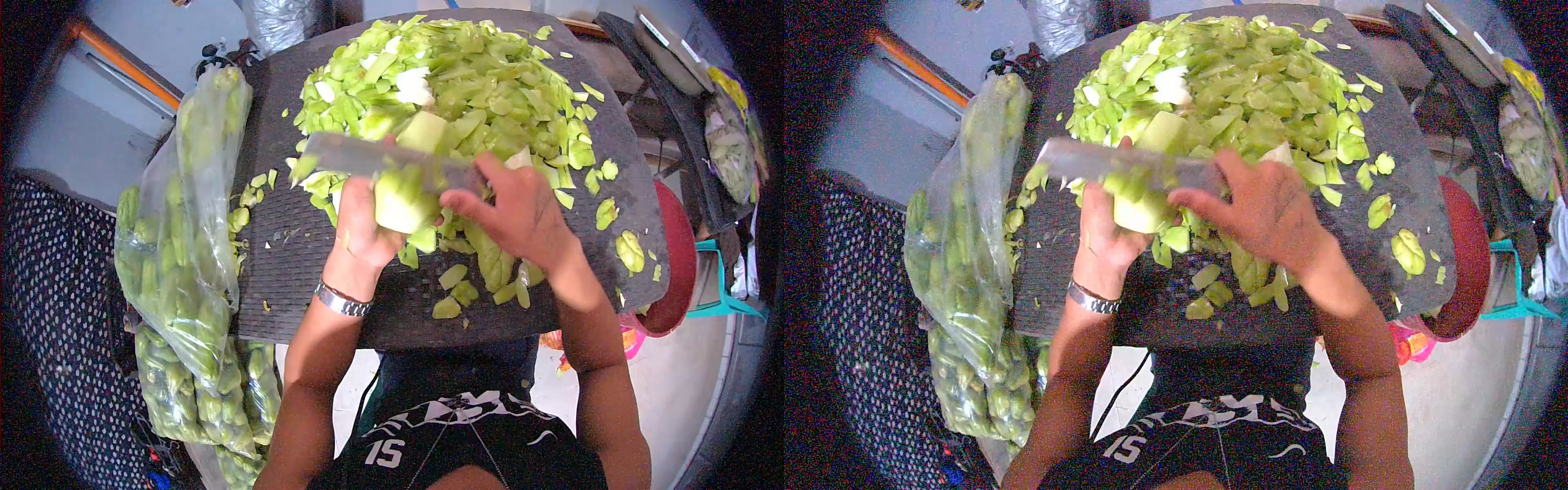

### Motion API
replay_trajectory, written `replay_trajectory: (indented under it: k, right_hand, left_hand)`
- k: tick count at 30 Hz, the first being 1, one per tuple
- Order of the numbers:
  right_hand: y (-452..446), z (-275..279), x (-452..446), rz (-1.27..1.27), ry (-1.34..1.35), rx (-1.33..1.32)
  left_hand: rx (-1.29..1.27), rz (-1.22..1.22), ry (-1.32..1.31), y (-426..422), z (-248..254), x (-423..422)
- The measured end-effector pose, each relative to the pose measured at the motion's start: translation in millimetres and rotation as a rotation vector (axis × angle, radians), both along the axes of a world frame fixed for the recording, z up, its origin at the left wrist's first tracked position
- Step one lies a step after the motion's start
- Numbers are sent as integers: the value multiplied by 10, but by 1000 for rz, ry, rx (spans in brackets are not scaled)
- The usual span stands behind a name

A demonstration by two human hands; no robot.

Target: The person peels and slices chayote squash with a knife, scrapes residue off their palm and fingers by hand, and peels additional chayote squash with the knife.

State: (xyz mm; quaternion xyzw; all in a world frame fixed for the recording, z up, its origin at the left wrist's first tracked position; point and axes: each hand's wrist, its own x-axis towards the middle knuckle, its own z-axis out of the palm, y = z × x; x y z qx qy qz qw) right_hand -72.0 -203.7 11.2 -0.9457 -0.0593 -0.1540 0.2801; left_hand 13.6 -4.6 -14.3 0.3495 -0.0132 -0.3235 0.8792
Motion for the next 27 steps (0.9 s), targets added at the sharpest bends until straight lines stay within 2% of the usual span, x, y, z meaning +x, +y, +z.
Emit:
replay_trajectory:
  k: [2,3,6,9,12,15,21,24,27]
  right_hand:
    - [-146,-9,66,-57,-2,61]
    - [-212,-36,113,-85,-19,93]
    - [-248,-17,123,-128,-20,132]
    - [-67,-19,37,-18,5,113]
    - [125,2,-52,95,41,40]
    - [106,1,-54,55,15,-56]
    - [-359,-121,187,-163,15,40]
    - [-589,-111,239,-274,161,139]
    - [-606,-2,186,-221,555,778]
  left_hand:
    - [-32,-128,-71,36,30,-31]
    - [73,-85,-51,-31,158,-81]
    - [31,-154,-77,0,177,-56]
    - [-203,-191,-79,119,-86,61]
    - [4,98,63,-58,214,-79]
    - [-2,55,50,-28,124,-34]
    - [81,-106,-43,5,105,-18]
    - [59,-109,-21,-18,229,-80]
    - [66,-67,-48,-3,214,-63]
